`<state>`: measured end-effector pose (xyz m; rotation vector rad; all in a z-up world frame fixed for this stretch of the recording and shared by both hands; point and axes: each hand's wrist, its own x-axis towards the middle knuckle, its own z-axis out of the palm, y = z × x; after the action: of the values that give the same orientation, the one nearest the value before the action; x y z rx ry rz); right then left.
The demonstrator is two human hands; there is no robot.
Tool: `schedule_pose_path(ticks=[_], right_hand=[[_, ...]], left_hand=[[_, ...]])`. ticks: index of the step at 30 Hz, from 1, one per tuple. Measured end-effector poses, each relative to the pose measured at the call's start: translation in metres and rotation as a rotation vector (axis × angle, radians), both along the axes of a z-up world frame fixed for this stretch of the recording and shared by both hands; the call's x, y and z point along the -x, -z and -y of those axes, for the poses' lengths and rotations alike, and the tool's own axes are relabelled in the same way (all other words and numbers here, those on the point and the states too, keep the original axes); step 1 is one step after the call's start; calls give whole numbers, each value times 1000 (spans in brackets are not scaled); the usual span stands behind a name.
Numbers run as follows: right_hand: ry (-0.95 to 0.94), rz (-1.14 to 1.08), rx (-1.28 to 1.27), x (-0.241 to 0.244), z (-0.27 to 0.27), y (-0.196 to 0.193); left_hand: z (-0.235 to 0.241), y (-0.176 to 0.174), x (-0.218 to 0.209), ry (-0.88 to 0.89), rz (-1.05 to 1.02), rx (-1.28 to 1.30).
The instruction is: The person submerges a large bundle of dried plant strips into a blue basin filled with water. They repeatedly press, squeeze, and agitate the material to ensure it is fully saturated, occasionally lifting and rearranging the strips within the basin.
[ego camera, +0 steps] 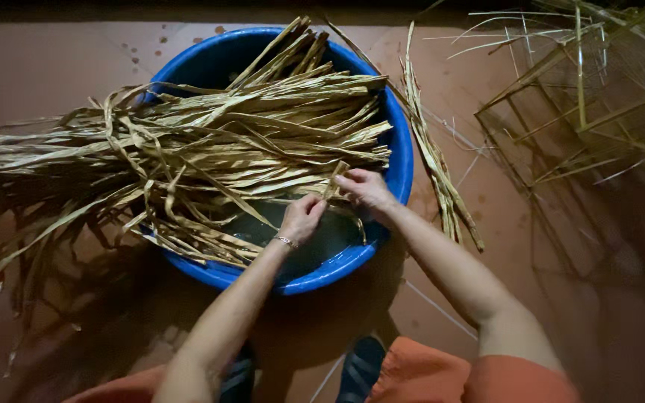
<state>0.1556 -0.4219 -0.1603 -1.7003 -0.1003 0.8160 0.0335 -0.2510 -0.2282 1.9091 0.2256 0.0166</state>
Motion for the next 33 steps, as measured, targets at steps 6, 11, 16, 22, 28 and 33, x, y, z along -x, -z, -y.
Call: schedule_pose_path(ticks=[6, 11, 16, 22, 28, 33], right_hand=[[-53, 1, 60, 15, -39, 26], [60, -127, -94, 9, -48, 19], [291, 31, -251, -44, -56, 75], [498, -271, -552, -107, -47, 82], [820, -72, -575, -161, 19, 60], [998, -121, -534, -178, 54, 50]], left_hand=[[-1, 63, -25, -37, -166, 759], [5, 87, -56, 9, -5, 525], [16, 48, -82, 39, 407, -617], [34, -25, -59, -10, 243, -519], [47, -53, -31, 85, 323, -631], [43, -68, -8, 137, 358, -656]])
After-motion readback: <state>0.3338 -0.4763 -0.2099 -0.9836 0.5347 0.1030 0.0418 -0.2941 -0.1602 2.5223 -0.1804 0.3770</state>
